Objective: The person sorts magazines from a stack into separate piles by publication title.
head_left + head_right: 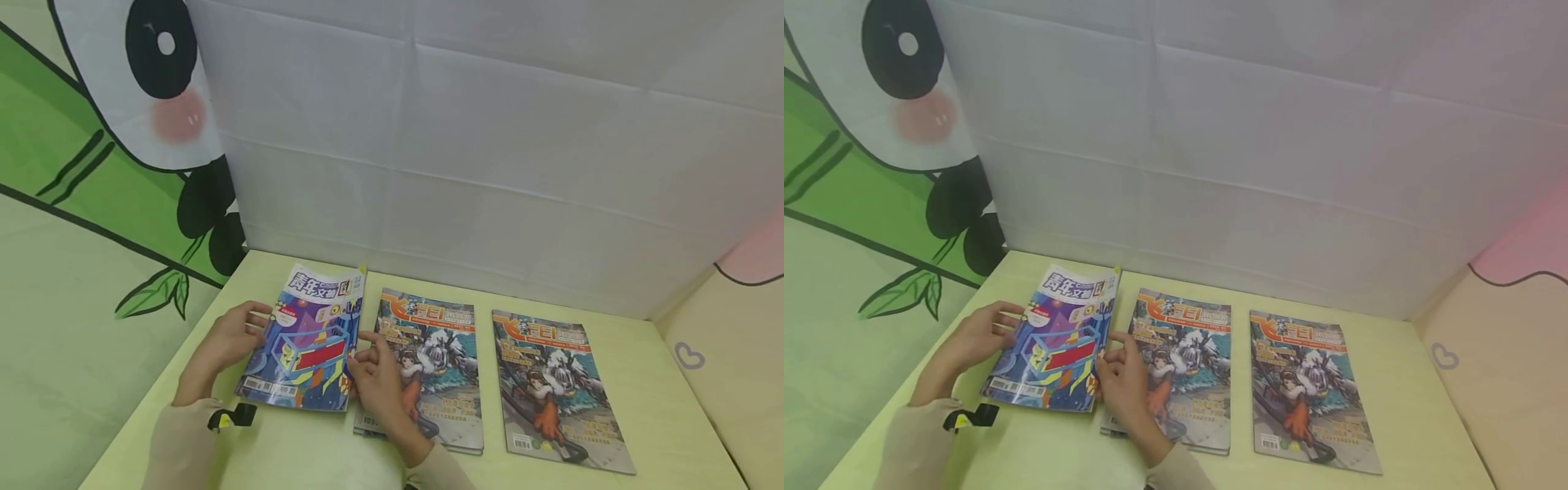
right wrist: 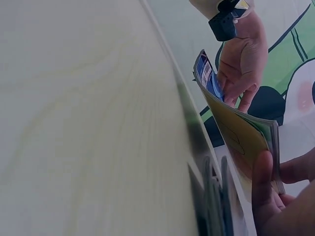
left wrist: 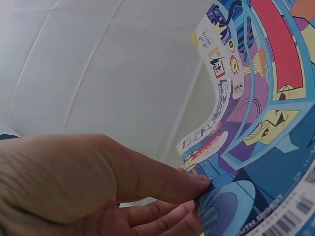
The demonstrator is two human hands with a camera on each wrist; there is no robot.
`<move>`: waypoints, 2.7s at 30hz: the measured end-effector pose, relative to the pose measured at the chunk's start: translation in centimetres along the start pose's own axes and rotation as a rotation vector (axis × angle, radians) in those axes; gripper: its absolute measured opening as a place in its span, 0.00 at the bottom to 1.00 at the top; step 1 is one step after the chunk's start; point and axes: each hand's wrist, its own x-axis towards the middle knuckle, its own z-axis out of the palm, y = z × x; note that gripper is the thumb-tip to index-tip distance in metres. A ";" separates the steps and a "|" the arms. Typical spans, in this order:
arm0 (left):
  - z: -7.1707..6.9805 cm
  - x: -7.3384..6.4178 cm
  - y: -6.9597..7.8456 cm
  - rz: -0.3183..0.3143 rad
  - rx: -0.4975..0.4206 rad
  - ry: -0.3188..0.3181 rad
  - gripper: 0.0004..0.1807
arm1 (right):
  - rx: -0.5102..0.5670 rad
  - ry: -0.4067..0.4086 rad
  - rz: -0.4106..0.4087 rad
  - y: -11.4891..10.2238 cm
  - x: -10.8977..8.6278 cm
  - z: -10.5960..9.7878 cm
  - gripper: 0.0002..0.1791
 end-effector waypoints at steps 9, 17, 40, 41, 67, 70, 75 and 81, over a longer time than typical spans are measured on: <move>0.3 0.5 -0.7 -0.013 -0.007 -0.024 0.31 | -0.030 0.008 0.009 1.4 0.3 0.2 0.28; 0.6 0.6 -1.3 -0.062 0.044 -0.022 0.30 | -0.122 0.024 -0.003 1.6 0.3 0.3 0.30; 0.7 0.8 -2.1 -0.076 0.143 -0.011 0.31 | -0.451 -0.033 -0.240 2.2 -0.2 -0.1 0.40; 0.7 0.8 -2.1 -0.079 0.143 -0.009 0.31 | -0.454 -0.037 -0.248 2.2 -0.3 -0.1 0.40; 1.8 1.3 -1.3 -0.060 0.209 0.031 0.34 | -0.439 -0.031 -0.173 1.0 -0.5 -0.4 0.35; 2.0 1.3 -1.0 -0.043 0.213 0.043 0.34 | -0.448 -0.028 -0.142 0.6 -0.5 -0.6 0.35; 2.4 1.3 -0.3 0.010 0.207 0.102 0.32 | -0.410 -0.008 -0.161 0.0 -0.1 -1.3 0.31; 3.7 1.2 0.7 0.067 0.180 0.148 0.29 | -0.351 0.031 -0.221 -0.3 0.0 -2.2 0.26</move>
